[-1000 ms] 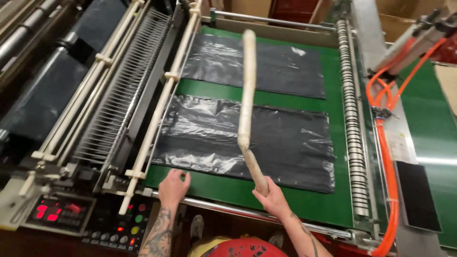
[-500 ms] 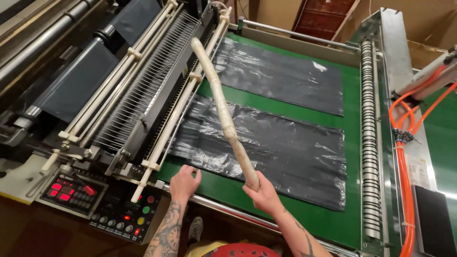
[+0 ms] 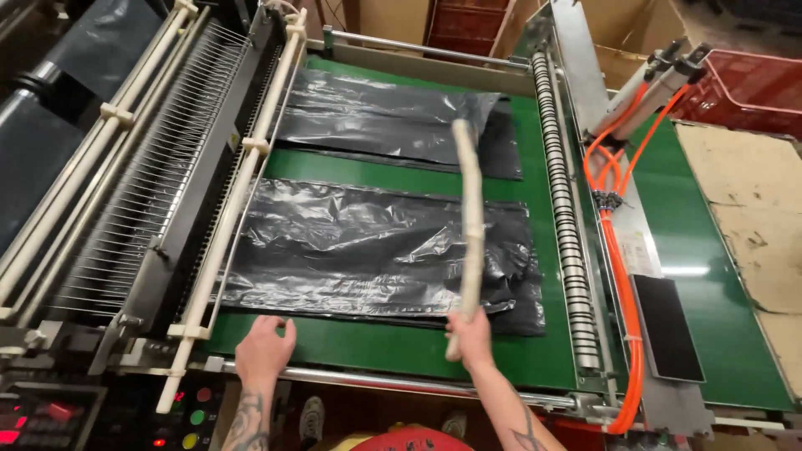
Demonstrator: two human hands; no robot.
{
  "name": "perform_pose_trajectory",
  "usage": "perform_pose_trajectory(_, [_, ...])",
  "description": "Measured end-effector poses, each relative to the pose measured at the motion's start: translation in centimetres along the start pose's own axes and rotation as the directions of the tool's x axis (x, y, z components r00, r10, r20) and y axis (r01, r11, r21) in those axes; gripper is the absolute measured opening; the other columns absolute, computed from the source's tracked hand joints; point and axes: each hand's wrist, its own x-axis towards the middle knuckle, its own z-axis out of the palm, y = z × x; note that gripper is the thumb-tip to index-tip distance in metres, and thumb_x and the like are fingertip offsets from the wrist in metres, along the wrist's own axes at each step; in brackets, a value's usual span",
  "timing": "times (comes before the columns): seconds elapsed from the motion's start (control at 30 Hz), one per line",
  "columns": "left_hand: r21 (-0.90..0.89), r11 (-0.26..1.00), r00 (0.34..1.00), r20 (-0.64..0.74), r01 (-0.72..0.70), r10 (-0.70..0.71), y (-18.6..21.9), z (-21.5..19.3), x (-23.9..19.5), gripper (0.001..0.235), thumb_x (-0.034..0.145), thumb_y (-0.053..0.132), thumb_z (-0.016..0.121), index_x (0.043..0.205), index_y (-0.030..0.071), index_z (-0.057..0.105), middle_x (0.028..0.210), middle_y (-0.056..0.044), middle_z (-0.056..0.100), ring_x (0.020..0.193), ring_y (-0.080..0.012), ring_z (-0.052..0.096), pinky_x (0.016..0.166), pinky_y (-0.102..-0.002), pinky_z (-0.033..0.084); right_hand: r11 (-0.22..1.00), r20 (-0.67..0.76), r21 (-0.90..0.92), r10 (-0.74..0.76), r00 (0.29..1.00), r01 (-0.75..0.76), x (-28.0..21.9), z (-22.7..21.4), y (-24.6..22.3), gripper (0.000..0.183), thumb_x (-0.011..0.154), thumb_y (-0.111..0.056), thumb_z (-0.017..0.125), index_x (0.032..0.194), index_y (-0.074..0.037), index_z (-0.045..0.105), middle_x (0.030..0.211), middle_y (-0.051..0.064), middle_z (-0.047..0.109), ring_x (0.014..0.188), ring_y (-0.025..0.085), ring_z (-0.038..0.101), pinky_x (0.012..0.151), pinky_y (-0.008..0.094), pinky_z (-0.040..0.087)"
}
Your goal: Using a PVC pipe to guide and flatten plastic bags as they exit a cutting machine onto a conveyor belt.
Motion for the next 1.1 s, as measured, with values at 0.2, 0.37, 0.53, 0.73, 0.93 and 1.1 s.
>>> perform_pose_trajectory(0.2, [0.028,1.0,0.999,0.037,-0.013,0.012,0.2,-0.3,0.1,0.044,0.1,0.048,0.045,0.106,0.014,0.073,0.116,0.003,0.068,0.079,-0.0229,0.072,0.068,-0.039,0.056,0.973,-0.058,0.2,0.13,0.99,-0.116,1.3,-5.3,-1.4,0.043,0.09,-0.008,0.071,0.129,-0.003,0.054,0.089,0.013,0.063,0.071,0.022,0.062,0.062,0.038,0.056])
perform_pose_trajectory(0.37, [0.034,0.999,0.999,0.049,-0.005,0.004,0.3,-0.2,0.1,0.042,0.1,0.049,0.046,0.11,0.018,0.073,0.118,0.004,0.068,0.081,-0.0218,0.072,0.069,-0.038,0.056,0.963,-0.001,-0.268,-0.018,1.0,0.017,-1.4,-4.4,-6.1,0.025,0.091,-0.018,0.071,0.111,-0.007,0.06,0.086,0.009,0.065,0.074,0.02,0.063,0.069,0.037,0.053])
perform_pose_trajectory(0.53, [0.041,0.999,1.0,0.011,-0.018,0.017,-0.7,1.0,0.8,0.043,0.099,0.05,0.046,0.107,0.017,0.072,0.117,0.003,0.067,0.078,-0.0241,0.071,0.066,-0.039,0.055,0.857,0.216,-0.464,-0.136,0.967,0.224,-2.9,-2.4,-5.1,0.045,0.084,-0.032,0.077,0.121,-0.012,0.062,0.102,0.005,0.075,0.09,0.019,0.068,0.08,0.034,0.053])
perform_pose_trajectory(0.73, [-0.006,0.999,0.998,-0.052,-0.037,0.037,-1.2,2.0,0.9,0.041,0.1,0.048,0.05,0.104,0.015,0.074,0.114,0.0,0.068,0.071,-0.0248,0.069,0.061,-0.038,0.054,0.803,0.445,-0.463,-0.154,0.882,0.374,-5.6,2.4,-8.3,0.032,0.085,-0.028,0.075,0.111,-0.012,0.064,0.091,0.003,0.066,0.078,0.017,0.059,0.071,0.034,0.048])
perform_pose_trajectory(0.93, [0.068,0.997,0.97,-0.236,-0.043,0.058,-2.5,4.7,2.1,0.031,0.089,0.053,0.055,0.091,0.026,0.072,0.104,0.007,0.068,0.083,-0.0276,0.077,0.079,-0.043,0.063,0.81,0.544,-0.382,-0.192,0.817,0.445,-8.0,6.5,-12.3,0.036,0.078,-0.025,0.084,0.108,-0.017,0.066,0.078,0.015,0.067,0.074,0.029,0.068,0.072,0.046,0.052])
perform_pose_trajectory(1.1, [0.032,0.999,0.974,-0.224,-0.025,0.032,-2.4,4.5,1.9,0.033,0.088,0.054,0.054,0.093,0.027,0.071,0.105,0.008,0.068,0.085,-0.0268,0.077,0.082,-0.042,0.063,0.938,0.659,-0.071,-0.211,0.722,0.34,-8.5,10.3,-12.3,0.024,0.082,-0.006,0.078,0.102,-0.007,0.064,0.07,0.013,0.069,0.06,0.022,0.07,0.06,0.036,0.057])
